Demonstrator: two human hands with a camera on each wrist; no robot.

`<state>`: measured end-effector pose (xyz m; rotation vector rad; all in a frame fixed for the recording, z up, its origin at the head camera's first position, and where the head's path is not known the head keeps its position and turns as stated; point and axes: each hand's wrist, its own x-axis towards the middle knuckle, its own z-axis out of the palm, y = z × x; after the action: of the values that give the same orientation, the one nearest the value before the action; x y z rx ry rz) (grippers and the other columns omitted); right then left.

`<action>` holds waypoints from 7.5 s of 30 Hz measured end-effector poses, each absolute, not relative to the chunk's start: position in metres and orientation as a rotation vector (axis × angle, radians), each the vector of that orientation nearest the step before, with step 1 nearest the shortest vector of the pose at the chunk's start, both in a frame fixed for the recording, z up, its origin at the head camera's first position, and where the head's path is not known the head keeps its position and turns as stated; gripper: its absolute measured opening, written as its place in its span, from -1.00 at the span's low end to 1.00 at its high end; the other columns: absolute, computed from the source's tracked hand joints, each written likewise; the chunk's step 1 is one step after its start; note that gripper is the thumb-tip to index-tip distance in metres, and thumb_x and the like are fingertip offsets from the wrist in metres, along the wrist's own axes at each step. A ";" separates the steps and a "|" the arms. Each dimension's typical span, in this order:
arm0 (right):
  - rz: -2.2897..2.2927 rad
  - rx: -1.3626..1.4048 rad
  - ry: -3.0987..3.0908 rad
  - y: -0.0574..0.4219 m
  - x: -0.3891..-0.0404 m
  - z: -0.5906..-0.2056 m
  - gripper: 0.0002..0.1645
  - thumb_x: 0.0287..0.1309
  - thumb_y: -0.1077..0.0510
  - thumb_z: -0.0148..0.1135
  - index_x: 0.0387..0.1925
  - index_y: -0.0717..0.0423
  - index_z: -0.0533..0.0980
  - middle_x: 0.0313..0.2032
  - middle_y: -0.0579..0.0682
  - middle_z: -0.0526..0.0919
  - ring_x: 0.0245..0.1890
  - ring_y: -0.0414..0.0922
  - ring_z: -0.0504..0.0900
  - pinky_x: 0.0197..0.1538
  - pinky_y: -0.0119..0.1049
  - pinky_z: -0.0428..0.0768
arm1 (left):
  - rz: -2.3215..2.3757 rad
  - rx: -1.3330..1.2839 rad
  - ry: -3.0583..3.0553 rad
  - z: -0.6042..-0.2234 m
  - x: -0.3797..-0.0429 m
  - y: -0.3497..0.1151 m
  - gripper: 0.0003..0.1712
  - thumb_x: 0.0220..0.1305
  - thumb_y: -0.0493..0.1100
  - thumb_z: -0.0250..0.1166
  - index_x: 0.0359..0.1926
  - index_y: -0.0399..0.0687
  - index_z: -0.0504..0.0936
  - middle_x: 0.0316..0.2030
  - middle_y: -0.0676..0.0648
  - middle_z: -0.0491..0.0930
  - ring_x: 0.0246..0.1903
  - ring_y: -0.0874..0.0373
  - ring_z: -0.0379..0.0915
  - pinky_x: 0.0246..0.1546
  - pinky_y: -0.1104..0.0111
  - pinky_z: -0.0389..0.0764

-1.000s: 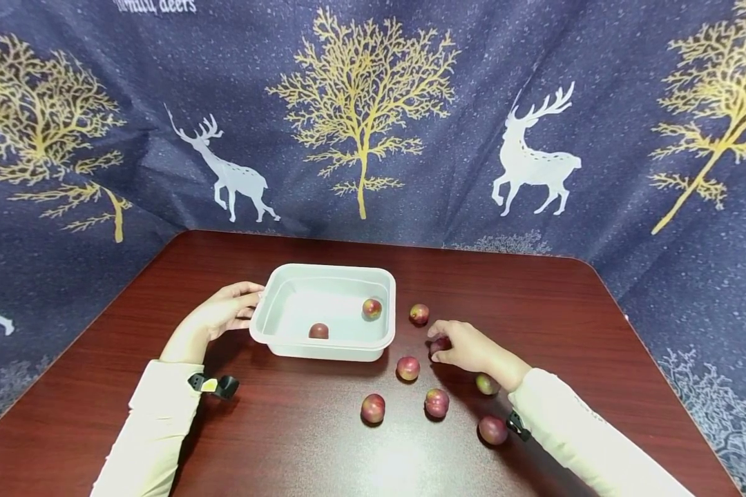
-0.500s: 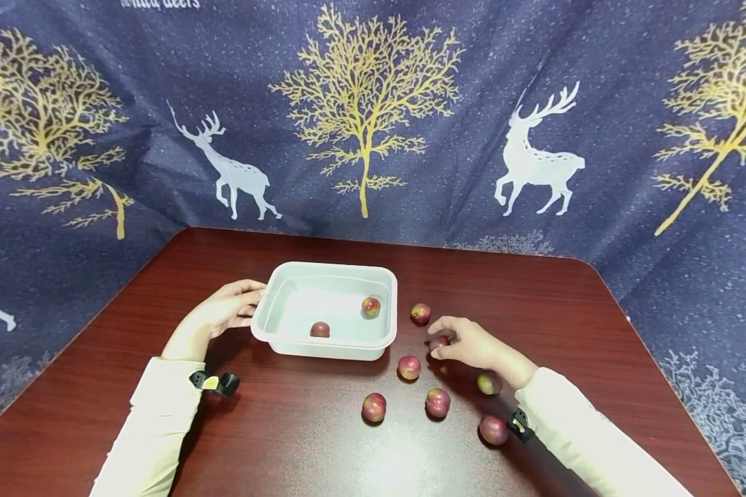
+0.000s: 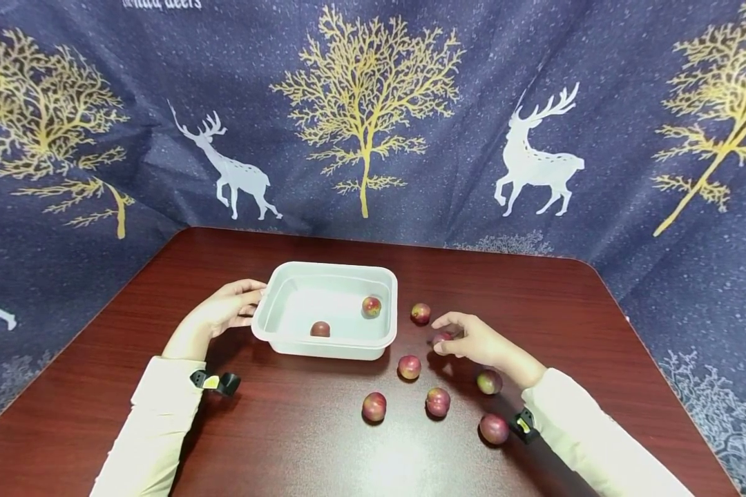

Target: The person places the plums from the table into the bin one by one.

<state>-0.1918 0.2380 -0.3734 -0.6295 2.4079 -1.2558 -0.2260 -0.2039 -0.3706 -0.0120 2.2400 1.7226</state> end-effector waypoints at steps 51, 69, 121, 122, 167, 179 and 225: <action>-1.555 -0.600 2.323 0.203 -0.189 -0.353 -0.56 0.22 0.21 0.20 0.10 0.33 0.41 -0.04 0.22 0.60 -0.12 -0.31 0.60 -0.12 -0.05 0.64 | 1.752 0.013 2.225 -0.374 -0.226 -0.209 -0.52 0.42 -0.18 0.02 0.22 -0.41 0.26 -0.31 -0.01 0.52 -0.41 0.30 0.50 -0.35 0.46 0.61; -1.586 -0.608 2.294 0.175 -0.192 -0.340 -0.49 0.20 0.26 0.19 0.13 0.45 0.35 -0.08 0.35 0.57 -0.21 -0.27 0.64 -0.16 -0.23 0.66 | 1.751 0.012 2.228 -0.373 -0.226 -0.207 -0.54 0.42 -0.18 0.02 0.21 -0.41 0.28 -0.27 -0.03 0.54 -0.39 0.30 0.54 -0.32 0.44 0.62; -1.448 -0.817 2.387 0.103 -0.217 -0.344 -0.53 0.14 0.25 0.26 0.07 0.37 0.43 -0.17 0.24 0.61 -0.27 -0.06 0.61 -0.18 -0.26 0.58 | 1.755 0.008 2.206 -0.374 -0.227 -0.208 -0.52 0.41 -0.17 0.03 0.21 -0.41 0.26 -0.30 0.00 0.52 -0.41 0.30 0.52 -0.34 0.45 0.61; -1.424 -0.831 2.416 0.102 -0.218 -0.346 -0.53 0.13 0.24 0.27 0.06 0.36 0.43 -0.16 0.24 0.61 -0.24 -0.05 0.61 -0.17 -0.30 0.56 | 1.755 0.004 2.206 -0.374 -0.227 -0.208 -0.53 0.42 -0.18 0.02 0.21 -0.40 0.26 -0.31 0.00 0.52 -0.41 0.30 0.52 -0.34 0.45 0.61; -1.144 -0.989 2.658 0.090 -0.217 -0.366 -0.57 0.10 0.20 0.28 -0.01 0.31 0.47 -0.14 0.24 0.62 -0.17 0.03 0.64 -0.07 -0.04 0.59 | 1.728 0.002 2.221 -0.376 -0.230 -0.209 -0.52 0.43 -0.17 0.02 0.24 -0.39 0.24 -0.27 -0.02 0.51 -0.36 0.24 0.52 -0.32 0.45 0.62; -1.330 -1.016 2.576 0.096 -0.213 -0.361 -0.62 0.14 0.24 0.25 -0.01 0.32 0.48 -0.18 0.25 0.63 -0.14 0.07 0.62 -0.03 -0.04 0.58 | 1.736 0.015 2.226 -0.375 -0.229 -0.209 -0.52 0.42 -0.17 0.02 0.23 -0.40 0.25 -0.27 -0.02 0.52 -0.38 0.27 0.53 -0.33 0.46 0.62; -0.757 -1.391 2.795 0.131 -0.122 -0.337 -0.66 0.10 0.14 0.31 -0.06 0.10 0.52 -0.10 -0.05 0.55 -0.13 -0.16 0.50 -0.04 -0.27 0.50 | 1.733 0.023 2.239 -0.373 -0.226 -0.206 -0.52 0.43 -0.18 0.02 0.23 -0.41 0.25 -0.28 -0.03 0.50 -0.41 0.29 0.49 -0.33 0.46 0.61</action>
<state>-0.1223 0.1310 -0.3368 -1.3910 2.7952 -0.7568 -0.2260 -0.2063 -0.3733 0.0227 2.2392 1.7331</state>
